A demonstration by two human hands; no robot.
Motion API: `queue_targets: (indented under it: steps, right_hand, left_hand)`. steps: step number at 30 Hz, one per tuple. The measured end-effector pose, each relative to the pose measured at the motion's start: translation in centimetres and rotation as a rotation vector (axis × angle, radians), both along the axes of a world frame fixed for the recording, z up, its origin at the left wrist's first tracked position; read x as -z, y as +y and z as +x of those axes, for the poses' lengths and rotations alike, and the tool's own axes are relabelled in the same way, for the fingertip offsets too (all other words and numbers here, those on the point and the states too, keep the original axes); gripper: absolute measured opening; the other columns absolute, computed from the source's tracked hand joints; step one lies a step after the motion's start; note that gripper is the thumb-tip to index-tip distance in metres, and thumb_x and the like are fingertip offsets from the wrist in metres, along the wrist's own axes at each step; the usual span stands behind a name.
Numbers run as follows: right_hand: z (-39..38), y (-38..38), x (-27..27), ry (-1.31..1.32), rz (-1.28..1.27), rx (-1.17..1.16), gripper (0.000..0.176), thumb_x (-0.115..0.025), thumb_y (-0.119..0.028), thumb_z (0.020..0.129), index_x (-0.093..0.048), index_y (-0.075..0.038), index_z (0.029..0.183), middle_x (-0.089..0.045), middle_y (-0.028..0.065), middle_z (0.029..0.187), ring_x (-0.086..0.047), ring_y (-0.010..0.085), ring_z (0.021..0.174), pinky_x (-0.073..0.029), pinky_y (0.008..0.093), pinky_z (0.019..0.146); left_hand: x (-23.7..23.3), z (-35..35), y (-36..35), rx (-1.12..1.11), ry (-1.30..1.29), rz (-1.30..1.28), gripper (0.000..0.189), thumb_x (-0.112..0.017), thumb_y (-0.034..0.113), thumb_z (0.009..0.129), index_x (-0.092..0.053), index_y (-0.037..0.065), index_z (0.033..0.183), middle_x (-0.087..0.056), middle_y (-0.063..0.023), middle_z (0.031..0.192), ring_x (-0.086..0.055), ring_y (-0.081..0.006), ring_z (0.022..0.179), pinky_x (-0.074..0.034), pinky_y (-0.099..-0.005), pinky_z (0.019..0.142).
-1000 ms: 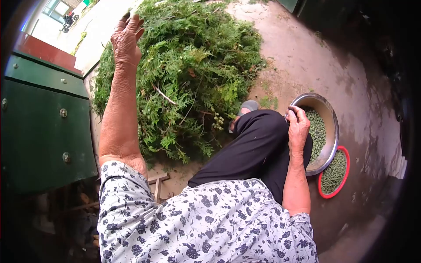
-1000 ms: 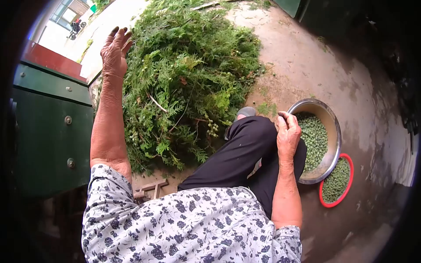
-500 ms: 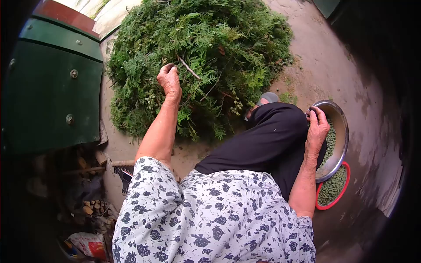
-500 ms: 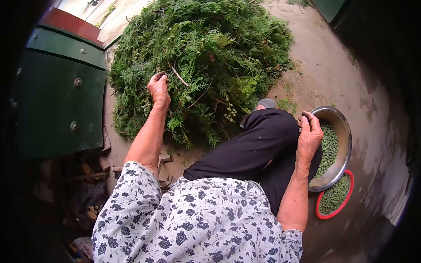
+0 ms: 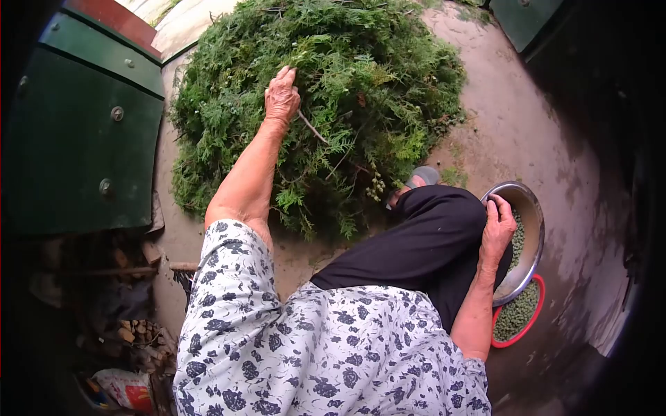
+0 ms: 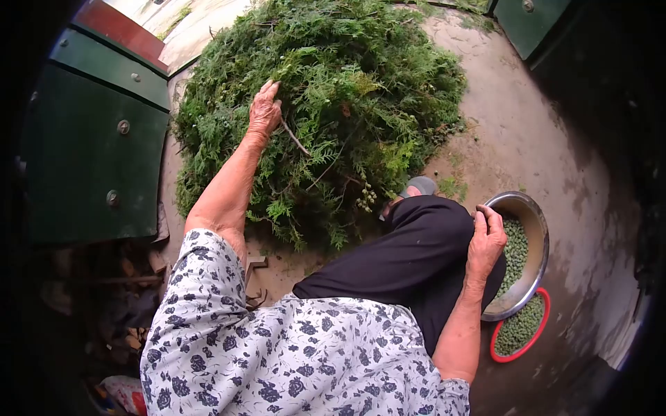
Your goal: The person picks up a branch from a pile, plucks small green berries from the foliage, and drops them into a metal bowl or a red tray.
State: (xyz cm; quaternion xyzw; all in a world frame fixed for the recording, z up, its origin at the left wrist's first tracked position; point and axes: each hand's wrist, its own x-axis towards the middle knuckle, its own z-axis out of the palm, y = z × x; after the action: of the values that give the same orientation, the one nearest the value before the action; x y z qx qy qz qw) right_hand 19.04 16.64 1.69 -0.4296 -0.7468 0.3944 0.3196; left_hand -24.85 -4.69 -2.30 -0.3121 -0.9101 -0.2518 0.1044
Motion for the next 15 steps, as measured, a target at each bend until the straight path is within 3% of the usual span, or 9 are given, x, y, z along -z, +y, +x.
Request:
queue_targets:
  steps: [3,8,13,15]
  right_hand:
    - [-0.1,0.0,-0.1,0.01,-0.025,-0.002,0.013,-0.052,-0.004,0.086,-0.06,0.003,0.094,-0.059,0.0065,0.086,-0.059,0.0146,0.078,-0.046,0.0257,0.073]
    - [-0.4,-0.4,-0.5,0.0,-0.006,-0.02,0.014,-0.052,-0.005,0.086,-0.06,0.003,0.094,-0.059,0.0065,0.086,-0.059,0.0147,0.078,-0.046,0.0257,0.072]
    - [-0.6,-0.4,-0.4,-0.008,0.005,-0.041,0.014,-0.052,-0.005,0.086,-0.06,0.003,0.094,-0.059,0.007,0.085,-0.059,0.0147,0.078,-0.046,0.0256,0.072]
    - [-0.9,-0.3,-0.3,-0.016,0.023,-0.037,0.014,-0.052,-0.006,0.086,-0.06,0.003,0.093,-0.06,0.0076,0.085,-0.06,0.0153,0.079,-0.046,0.026,0.073]
  left_hand:
    - [-1.7,0.8,-1.3,-0.015,0.034,0.18,0.04,-0.054,0.007,0.075,-0.056,0.002,0.115,-0.051,-0.0186,0.123,-0.047,-0.0305,0.114,-0.035,-0.0363,0.099]
    - [-3.4,8.2,-2.8,0.141,0.172,0.198,0.029,-0.059,0.001,0.077,-0.06,-0.002,0.106,-0.059,-0.0151,0.112,-0.053,-0.0282,0.103,-0.041,-0.0337,0.091]
    - [-4.2,16.2,-2.3,0.316,0.11,0.285,0.024,-0.061,-0.002,0.07,-0.06,-0.003,0.094,-0.061,-0.0143,0.105,-0.055,-0.0302,0.09,-0.044,-0.0357,0.083]
    - [-4.8,18.8,-1.7,0.363,0.1,0.26,0.027,-0.061,-0.004,0.07,-0.059,-0.003,0.096,-0.06,-0.0144,0.107,-0.055,-0.0304,0.093,-0.043,-0.0364,0.084]
